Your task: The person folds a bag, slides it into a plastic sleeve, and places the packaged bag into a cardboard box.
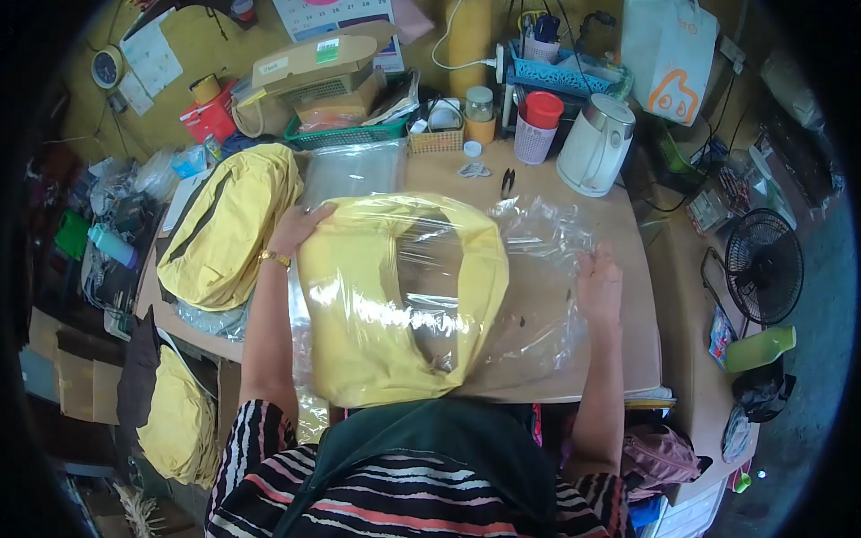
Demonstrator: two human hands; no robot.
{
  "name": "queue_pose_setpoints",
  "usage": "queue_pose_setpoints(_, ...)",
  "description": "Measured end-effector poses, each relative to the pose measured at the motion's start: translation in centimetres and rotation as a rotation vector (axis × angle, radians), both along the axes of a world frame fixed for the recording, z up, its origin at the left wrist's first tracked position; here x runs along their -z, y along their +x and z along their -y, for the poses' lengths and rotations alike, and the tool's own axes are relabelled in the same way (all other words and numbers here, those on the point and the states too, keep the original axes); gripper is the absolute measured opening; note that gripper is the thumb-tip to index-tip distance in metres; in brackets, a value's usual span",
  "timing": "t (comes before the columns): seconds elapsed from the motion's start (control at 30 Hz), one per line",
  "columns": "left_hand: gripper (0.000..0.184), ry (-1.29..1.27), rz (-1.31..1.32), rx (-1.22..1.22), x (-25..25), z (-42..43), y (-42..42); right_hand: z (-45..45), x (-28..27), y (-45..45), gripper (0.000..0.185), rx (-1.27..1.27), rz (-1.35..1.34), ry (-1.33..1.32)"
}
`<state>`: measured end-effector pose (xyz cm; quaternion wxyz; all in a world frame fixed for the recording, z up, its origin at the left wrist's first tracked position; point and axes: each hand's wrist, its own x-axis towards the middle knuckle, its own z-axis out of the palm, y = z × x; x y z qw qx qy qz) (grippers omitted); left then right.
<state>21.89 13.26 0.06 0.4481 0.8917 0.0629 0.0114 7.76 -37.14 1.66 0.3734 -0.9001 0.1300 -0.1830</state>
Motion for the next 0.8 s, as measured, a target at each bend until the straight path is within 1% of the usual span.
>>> queue_pose_setpoints(0.03,0.067,0.186,0.095,-0.028,-0.7,0.3,-0.2,0.0,0.4,-0.1,0.017,-0.003,-0.008,-0.005)
queue_pose_setpoints(0.07,0.059,0.443,-0.086,-0.055,-1.7,0.6,0.2,-0.1,1.3,-0.2,0.019,-0.029,-0.130,-0.049)
queue_pose_setpoints(0.1,0.059,0.441,-0.091,-0.056,-1.3,1.4,-0.3,-0.3,2.4,0.0,0.021,-0.053,-0.243,-0.091)
queue_pose_setpoints(0.13,0.062,0.576,0.180,-0.171,-1.0,2.5,-0.7,0.2,4.5,0.4,0.021,-0.054,-0.240,-0.094)
queue_pose_setpoints(0.17,0.065,0.706,0.457,-0.285,-1.0,3.3,-0.8,1.1,7.6,0.7,0.021,-0.021,-0.131,-0.078)
queue_pose_setpoints(0.2,0.078,0.608,0.513,-0.123,-0.6,3.6,-0.6,1.6,9.2,0.8,0.023,0.015,-0.021,-0.060)
queue_pose_setpoints(0.23,0.078,0.608,0.516,-0.118,1.0,4.5,-0.8,1.7,9.2,0.6,0.023,0.021,-0.020,-0.059)
queue_pose_setpoints(0.3,0.079,1.128,0.610,0.085,5.1,6.4,-2.2,2.2,9.4,0.0,0.030,0.005,0.036,-0.109)
queue_pose_setpoints(0.33,0.079,1.124,0.605,0.094,5.9,6.3,-2.9,2.5,9.6,-0.4,0.033,0.001,0.049,-0.126)
queue_pose_setpoints(0.4,0.079,0.737,0.121,0.202,5.8,5.6,-2.7,3.6,9.6,1.1,0.038,-0.134,-0.015,-0.082)
queue_pose_setpoints(0.43,0.079,0.737,0.118,0.216,4.3,6.6,-3.2,2.5,7.8,0.4,0.038,-0.123,-0.023,-0.080)
queue_pose_setpoints(0.47,0.082,0.814,0.086,0.246,2.6,7.8,-3.3,1.5,5.7,0.1,0.031,-0.196,-0.121,-0.014)
queue_pose_setpoints(0.5,0.085,0.894,0.075,0.268,-0.1,9.5,-3.0,-0.1,2.1,0.4,0.025,-0.267,-0.197,0.049)
queue_pose_setpoints(0.53,0.090,0.562,0.372,0.520,-1.7,11.5,-3.4,-2.1,-1.4,0.3,0.021,-0.332,-0.279,0.150)
queue_pose_setpoints(0.57,0.093,0.438,0.562,0.638,-3.7,14.7,-4.8,-3.8,-4.2,-0.1,0.019,-0.397,-0.368,0.255)
queue_pose_setpoints(0.6,0.096,0.304,0.742,0.750,-5.7,17.9,-6.8,-5.0,-5.8,-0.2,0.019,-0.388,-0.364,0.259)
queue_pose_setpoints(0.67,0.077,0.360,0.883,0.895,-10.1,22.0,-10.6,-6.0,-8.2,0.4,0.031,-0.811,-0.313,0.341)
queue_pose_setpoints(0.7,0.077,0.361,0.892,0.903,-11.2,21.9,-10.6,-5.5,-9.2,0.8,0.031,-0.804,-0.303,0.340)
queue_pose_setpoints(0.77,0.042,0.525,0.798,1.052,-13.2,20.4,-9.6,-3.8,-10.8,1.4,0.027,-0.848,-0.403,0.230)
queue_pose_setpoints(0.8,0.020,0.383,0.914,1.013,-13.7,19.1,-8.7,-2.4,-10.9,1.7,0.027,-0.843,-0.389,0.226)
